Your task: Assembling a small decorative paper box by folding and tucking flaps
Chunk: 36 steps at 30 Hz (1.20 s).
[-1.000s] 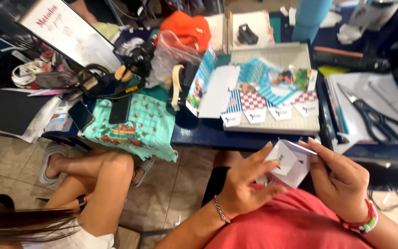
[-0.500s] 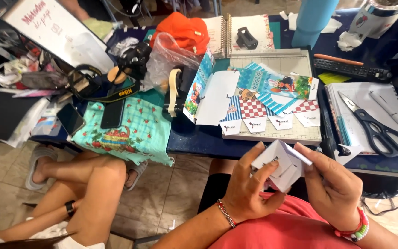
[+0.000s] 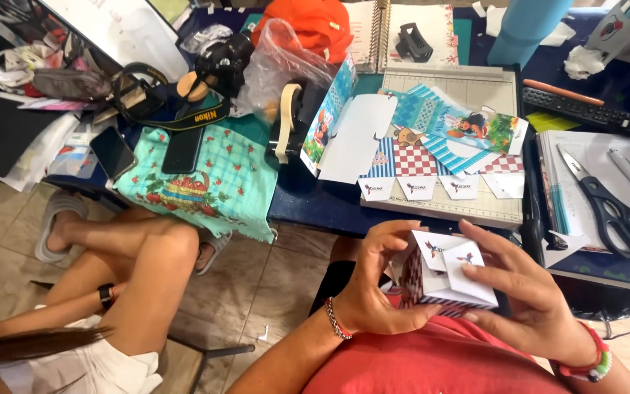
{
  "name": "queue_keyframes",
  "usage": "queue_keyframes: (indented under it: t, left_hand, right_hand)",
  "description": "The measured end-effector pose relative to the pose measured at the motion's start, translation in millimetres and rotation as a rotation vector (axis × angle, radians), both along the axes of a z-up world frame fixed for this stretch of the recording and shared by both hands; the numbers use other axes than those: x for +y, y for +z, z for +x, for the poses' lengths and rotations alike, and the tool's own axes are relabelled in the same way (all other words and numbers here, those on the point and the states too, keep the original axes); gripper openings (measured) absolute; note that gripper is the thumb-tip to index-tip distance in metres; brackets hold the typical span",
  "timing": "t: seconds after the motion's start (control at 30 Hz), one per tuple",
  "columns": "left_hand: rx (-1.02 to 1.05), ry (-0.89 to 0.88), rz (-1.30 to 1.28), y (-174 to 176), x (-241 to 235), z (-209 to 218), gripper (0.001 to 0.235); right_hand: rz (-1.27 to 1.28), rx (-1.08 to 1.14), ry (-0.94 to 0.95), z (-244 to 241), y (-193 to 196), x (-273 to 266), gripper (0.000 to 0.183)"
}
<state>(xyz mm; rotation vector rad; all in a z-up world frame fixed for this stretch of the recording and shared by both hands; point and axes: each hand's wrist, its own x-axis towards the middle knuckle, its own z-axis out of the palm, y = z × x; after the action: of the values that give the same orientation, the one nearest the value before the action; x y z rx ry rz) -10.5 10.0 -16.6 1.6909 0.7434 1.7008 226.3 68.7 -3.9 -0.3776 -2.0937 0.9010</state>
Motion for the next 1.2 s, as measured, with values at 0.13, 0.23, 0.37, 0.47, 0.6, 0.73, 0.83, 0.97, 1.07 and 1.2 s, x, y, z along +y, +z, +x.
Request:
queue_keyframes:
  t: [0.13,0.23,0.37,0.47,0.6,0.73,0.83,0.97,1.07,1.2]
  left_hand:
    - [0.137,0.098,-0.017,8.9,-3.4,-5.0,0.071]
    - [0.188,0.105,-0.030,6.7,-3.2,-7.4,0.086]
    - [0.234,0.133,-0.018,10.7,-5.6,-8.8,0.084]
    - [0.253,0.120,-0.037,7.8,-5.8,-9.0,0.082]
    - [0.269,0.090,-0.077,0.8,-4.4,-7.7,0.090]
    - [0.268,0.058,-0.120,1.7,-5.0,-9.3,0.087]
    - [0.337,0.081,-0.102,5.8,-5.6,-10.1,0.100]
    - [0.352,0.048,-0.137,7.3,-7.6,-11.5,0.093]
    - [0.326,0.060,-0.101,10.0,-9.5,-10.5,0.093]
    - [0.293,0.039,-0.022,6.0,-9.2,-11.4,0.094]
  right_hand:
    - [0.071,-0.004,-0.056,5.8,-11.7,-5.4,0.060]
    - [0.099,-0.006,-0.034,9.2,-15.8,-8.0,0.061]
    - [0.138,0.000,-0.076,12.5,-21.6,-10.6,0.059]
    - [0.153,0.020,-0.069,11.1,-23.9,-11.1,0.058]
    - [0.128,0.017,-0.027,6.0,-22.3,-14.5,0.058]
    - [0.154,-0.014,-0.018,5.9,-24.1,-15.8,0.059]
    - [0.162,-0.016,0.000,5.5,-24.1,-16.4,0.059]
    - [0.160,0.016,-0.046,5.7,-28.5,-17.5,0.061]
    - [0.147,0.039,-0.063,7.4,-32.2,-17.7,0.062]
    - [0.135,0.057,-0.073,9.7,-35.4,-18.7,0.063]
